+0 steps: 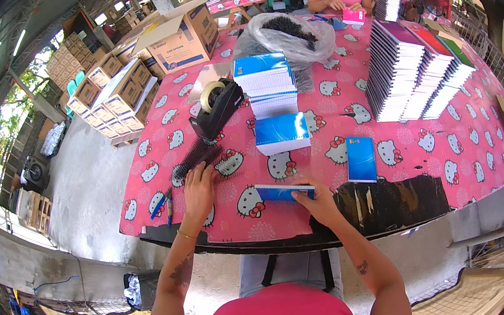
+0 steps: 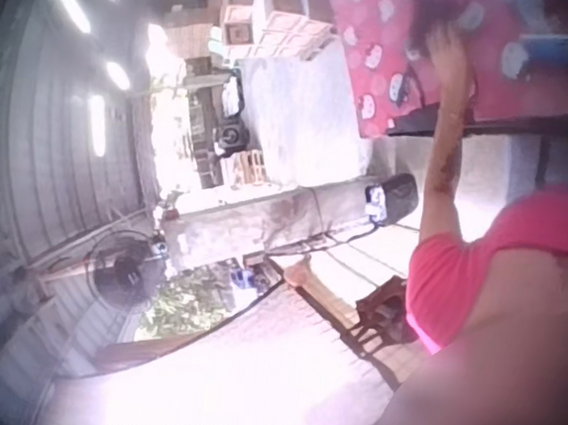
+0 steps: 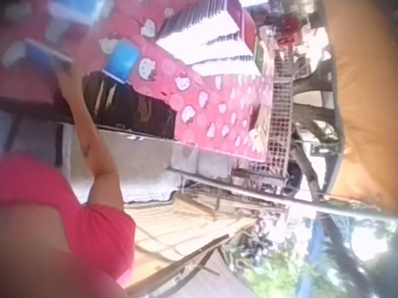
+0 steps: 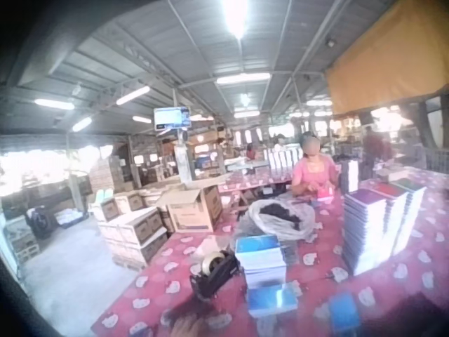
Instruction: The person uses pliers to attach spiral wire bindings to stacks of notebooks. They then place the finished notebooks into a cardboard box.
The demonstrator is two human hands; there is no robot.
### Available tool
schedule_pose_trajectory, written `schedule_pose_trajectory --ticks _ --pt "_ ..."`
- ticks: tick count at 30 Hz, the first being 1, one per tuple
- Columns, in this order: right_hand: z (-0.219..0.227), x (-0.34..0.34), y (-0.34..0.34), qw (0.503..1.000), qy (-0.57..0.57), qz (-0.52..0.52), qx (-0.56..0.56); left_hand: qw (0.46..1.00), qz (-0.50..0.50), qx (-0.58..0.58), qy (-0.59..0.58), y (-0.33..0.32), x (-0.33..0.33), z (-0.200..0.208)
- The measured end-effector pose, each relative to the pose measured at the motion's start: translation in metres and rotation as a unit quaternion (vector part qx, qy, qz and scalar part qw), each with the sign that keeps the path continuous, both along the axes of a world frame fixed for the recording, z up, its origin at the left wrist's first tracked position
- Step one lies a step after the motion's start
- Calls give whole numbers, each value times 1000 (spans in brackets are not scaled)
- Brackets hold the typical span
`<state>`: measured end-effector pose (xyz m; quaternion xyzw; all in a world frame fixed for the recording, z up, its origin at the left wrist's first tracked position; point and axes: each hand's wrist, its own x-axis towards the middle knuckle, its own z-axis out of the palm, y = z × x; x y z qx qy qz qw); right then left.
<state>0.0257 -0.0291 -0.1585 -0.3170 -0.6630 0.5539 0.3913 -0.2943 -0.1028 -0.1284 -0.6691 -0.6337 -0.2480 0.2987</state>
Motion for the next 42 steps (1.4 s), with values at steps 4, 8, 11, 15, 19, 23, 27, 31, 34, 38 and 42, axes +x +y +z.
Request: schedule_pose_trajectory --ticks 4,8,11,15,19,23,27,31,34,38,42 --pt "-2 1 1 998 20 32 -39 980 -19 -27 -194 -11 31 13" --pt "-9 3 3 999 27 39 -19 927 -116 -115 -337 -34 83 22" --pt "-12 3 4 998 42 49 -20 905 -131 -126 -385 -37 94 19" --pt "-13 2 3 998 47 43 -22 920 -122 -82 -363 -32 94 12" --pt "-11 3 2 999 38 37 -9 936 -118 -40 -330 -24 92 9" --pt "-8 6 0 998 25 54 -21 935 -135 -51 -325 -21 89 9" --pt "-2 11 -2 999 2 48 23 934 -200 -82 -286 -17 90 37" --pt "-2 9 -2 998 1 61 20 926 -222 -192 -239 -17 73 27" --pt "-2 11 -2 998 7 63 4 906 -195 -222 -302 -16 86 41" --pt "-2 11 -2 998 17 59 -24 907 -220 -232 -275 -8 85 39" --pt "8 7 -10 998 36 28 -41 958 -122 -217 -144 -5 104 44"
